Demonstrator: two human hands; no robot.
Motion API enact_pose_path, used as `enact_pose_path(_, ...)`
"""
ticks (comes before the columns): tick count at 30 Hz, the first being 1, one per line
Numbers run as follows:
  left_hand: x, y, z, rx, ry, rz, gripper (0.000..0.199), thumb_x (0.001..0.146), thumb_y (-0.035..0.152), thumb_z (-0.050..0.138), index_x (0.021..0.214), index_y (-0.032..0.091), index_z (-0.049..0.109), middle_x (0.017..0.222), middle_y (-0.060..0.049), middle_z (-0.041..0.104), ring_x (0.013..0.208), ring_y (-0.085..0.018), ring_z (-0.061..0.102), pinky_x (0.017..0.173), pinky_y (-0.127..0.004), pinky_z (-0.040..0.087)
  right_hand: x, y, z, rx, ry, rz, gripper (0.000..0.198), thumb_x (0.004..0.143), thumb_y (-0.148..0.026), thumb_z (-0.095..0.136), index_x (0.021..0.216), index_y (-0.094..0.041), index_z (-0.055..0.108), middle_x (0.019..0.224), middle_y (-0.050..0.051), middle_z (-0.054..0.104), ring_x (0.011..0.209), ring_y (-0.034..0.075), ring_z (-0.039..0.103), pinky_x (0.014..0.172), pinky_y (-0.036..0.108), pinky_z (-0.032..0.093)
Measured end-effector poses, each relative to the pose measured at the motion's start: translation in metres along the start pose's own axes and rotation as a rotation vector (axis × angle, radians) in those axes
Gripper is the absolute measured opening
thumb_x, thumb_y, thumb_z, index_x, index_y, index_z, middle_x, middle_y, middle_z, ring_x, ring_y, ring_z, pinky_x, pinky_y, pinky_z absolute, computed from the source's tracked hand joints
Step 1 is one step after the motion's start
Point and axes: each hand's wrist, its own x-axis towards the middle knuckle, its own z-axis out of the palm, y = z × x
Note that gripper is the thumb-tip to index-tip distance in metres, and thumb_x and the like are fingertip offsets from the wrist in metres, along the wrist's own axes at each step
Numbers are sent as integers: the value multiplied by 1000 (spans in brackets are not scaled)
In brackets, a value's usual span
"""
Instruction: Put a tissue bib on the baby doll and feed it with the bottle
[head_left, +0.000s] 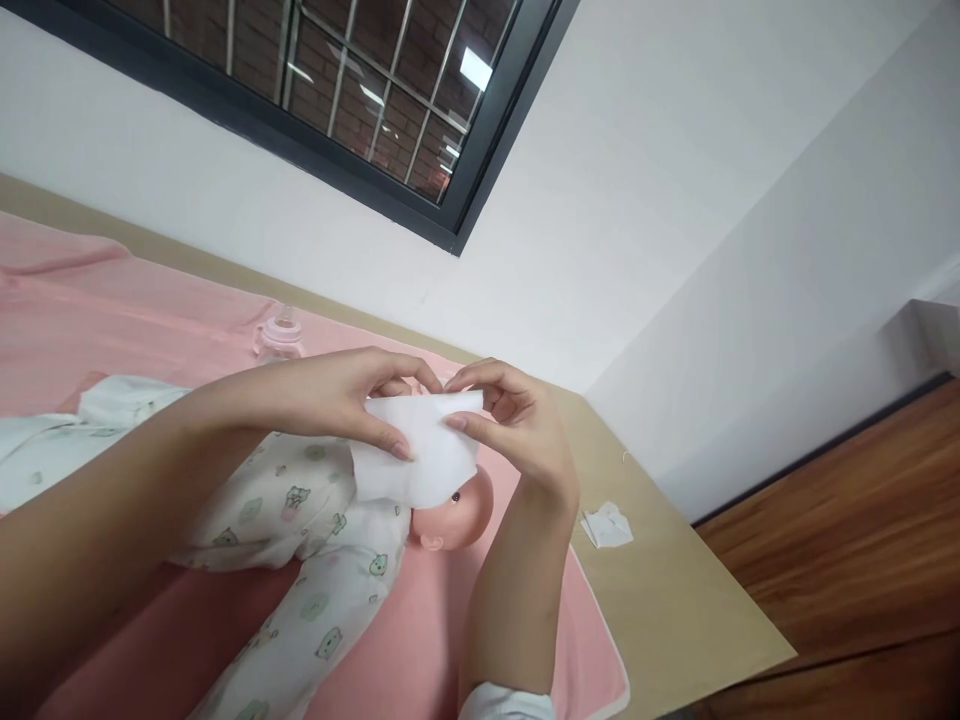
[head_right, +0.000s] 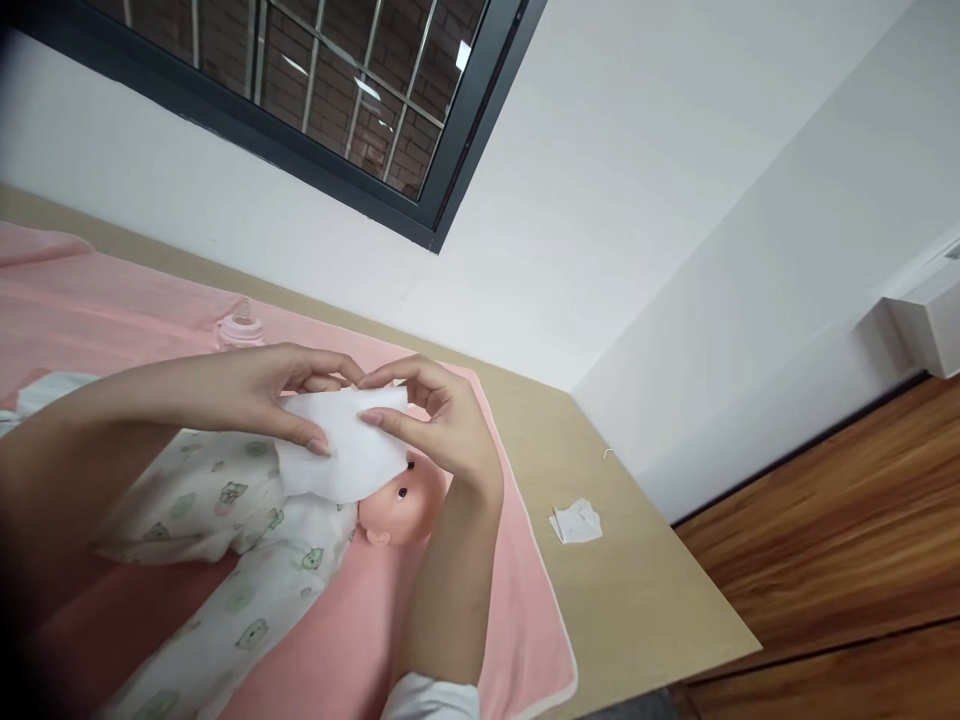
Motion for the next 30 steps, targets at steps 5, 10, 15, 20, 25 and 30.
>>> enact_pose_path(5, -2, 3, -1, -8, -89, -49, 35, 75, 51, 73, 93, 21, 74, 86, -1, 72, 75, -19, 66, 59, -21, 47, 1, 1, 1, -29, 70, 7, 23, 78, -33, 79, 97, -24, 69, 102, 4, 68, 95, 17, 64, 83, 32, 55)
enact_pose_path(10, -5, 7, -2, -22, -2, 53, 32, 76, 50, 74, 82, 19, 75, 88, -2, 71, 77, -18, 65, 63, -21, 48, 3, 4, 0, -22, 108, 16, 27, 79, -32, 77, 103, -26, 68, 111, 3, 66, 88, 14, 63, 80, 31, 55)
enact_pose_path(15, -5, 13, 3, 50, 320, 259, 28, 81, 47, 71, 96, 24, 76, 128, 0, 64, 118, -24, 59, 97, -26, 48, 4, 7, 3, -62, 123, 63, 52, 79, -33, 77, 126, -31, 57, 127, 3, 60, 80, 11, 60, 76, 27, 56)
enact_pose_path(20, -9, 26, 9, 10, 400, 275, 33, 84, 38, 69, 109, 17, 73, 129, -5, 66, 120, -24, 57, 101, -28, 46, 5, 8, 7, -83, 96, 77, 68, 80, -33, 76, 140, -35, 45, 135, 4, 54, 86, 11, 63, 83, 28, 57)
enact_pose_path(25, -11, 29, 9, -55, 441, 175, 25, 80, 33, 73, 94, 12, 72, 89, -1, 73, 83, -15, 63, 70, -20, 45, 3, 20, -13, -101, 82, 94, 82, 76, -34, 80, 146, -38, 38, 138, 5, 52, 89, 12, 64, 87, 30, 58)
enact_pose_path(30, 8, 13, 21, 31, 121, 84, 30, 82, 42, 65, 72, 15, 58, 67, 3, 56, 64, -11, 52, 55, -21, 37, 2, 59, -52, -38, 98, 216, 74, 75, -32, 80, 141, -33, 45, 128, 6, 61, 89, 13, 65, 85, 31, 59)
